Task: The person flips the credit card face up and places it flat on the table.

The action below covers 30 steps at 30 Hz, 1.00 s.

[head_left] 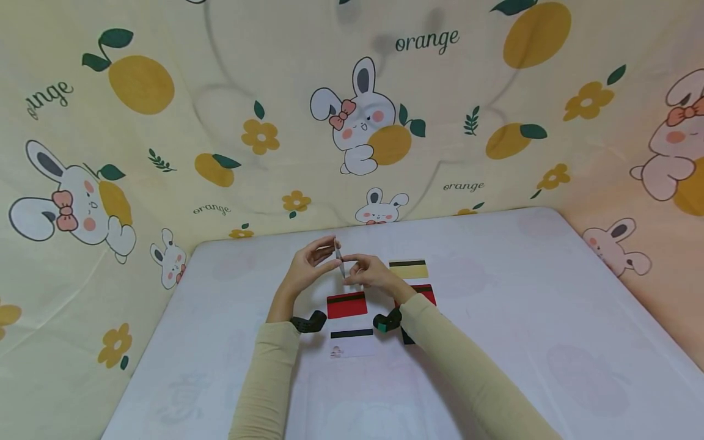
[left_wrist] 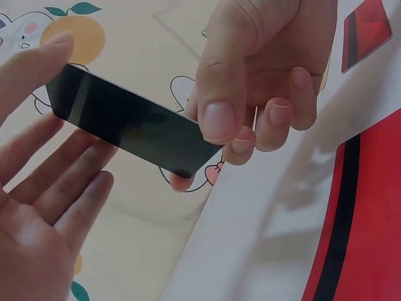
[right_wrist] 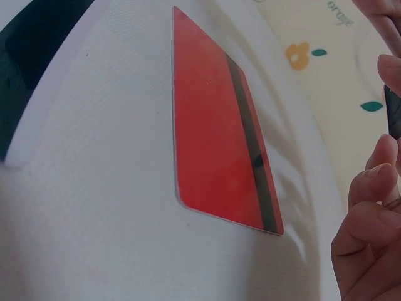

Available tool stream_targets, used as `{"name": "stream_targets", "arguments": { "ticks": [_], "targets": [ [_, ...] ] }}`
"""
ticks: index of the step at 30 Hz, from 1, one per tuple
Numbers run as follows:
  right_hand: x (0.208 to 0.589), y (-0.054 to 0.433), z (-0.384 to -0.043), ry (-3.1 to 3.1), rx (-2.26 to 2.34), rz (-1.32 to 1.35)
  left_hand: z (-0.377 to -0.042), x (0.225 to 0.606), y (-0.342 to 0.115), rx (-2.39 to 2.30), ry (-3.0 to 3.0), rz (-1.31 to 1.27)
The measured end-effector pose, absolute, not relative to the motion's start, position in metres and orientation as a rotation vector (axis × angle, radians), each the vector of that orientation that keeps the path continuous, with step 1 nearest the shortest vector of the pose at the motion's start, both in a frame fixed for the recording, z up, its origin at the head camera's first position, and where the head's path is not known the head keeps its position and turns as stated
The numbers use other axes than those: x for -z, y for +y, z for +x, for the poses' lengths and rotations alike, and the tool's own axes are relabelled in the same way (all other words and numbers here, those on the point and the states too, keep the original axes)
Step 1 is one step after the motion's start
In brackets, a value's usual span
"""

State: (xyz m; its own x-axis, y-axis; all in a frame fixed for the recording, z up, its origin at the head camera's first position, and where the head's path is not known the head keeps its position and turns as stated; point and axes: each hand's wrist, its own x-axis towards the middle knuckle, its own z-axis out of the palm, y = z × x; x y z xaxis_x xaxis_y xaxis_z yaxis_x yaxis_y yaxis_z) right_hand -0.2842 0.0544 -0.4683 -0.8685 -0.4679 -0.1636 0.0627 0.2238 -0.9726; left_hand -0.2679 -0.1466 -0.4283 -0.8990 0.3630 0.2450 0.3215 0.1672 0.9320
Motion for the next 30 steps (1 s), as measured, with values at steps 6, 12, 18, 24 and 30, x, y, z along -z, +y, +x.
{"name": "stream_targets", "arguments": {
  "ticks": [6, 12, 18, 24, 30],
  "targets": [
    [0.468, 0.055, -0.284, 2.098, 1.665, -0.347, -0.269, 0.429, -0.147, -1.864, 2.382, 0.68],
    [0.467, 0.057, -0.283, 2.115, 1.651, -0.347, -0.269, 0.429, -0.148, -1.853, 2.378, 0.624],
    [0.467, 0.059, -0.287, 2.141, 1.635, -0.342, -0.269, 0.43, -0.151, -1.842, 2.387, 0.599],
    [0.465, 0.063, -0.287, 2.173, 1.608, -0.321, -0.269, 0.431, -0.155, -1.799, 2.436, 0.579],
    [0.463, 0.067, -0.288, 2.204, 1.599, -0.33, -0.27, 0.432, -0.158, -1.83, 2.42, 0.559]
  ]
}}
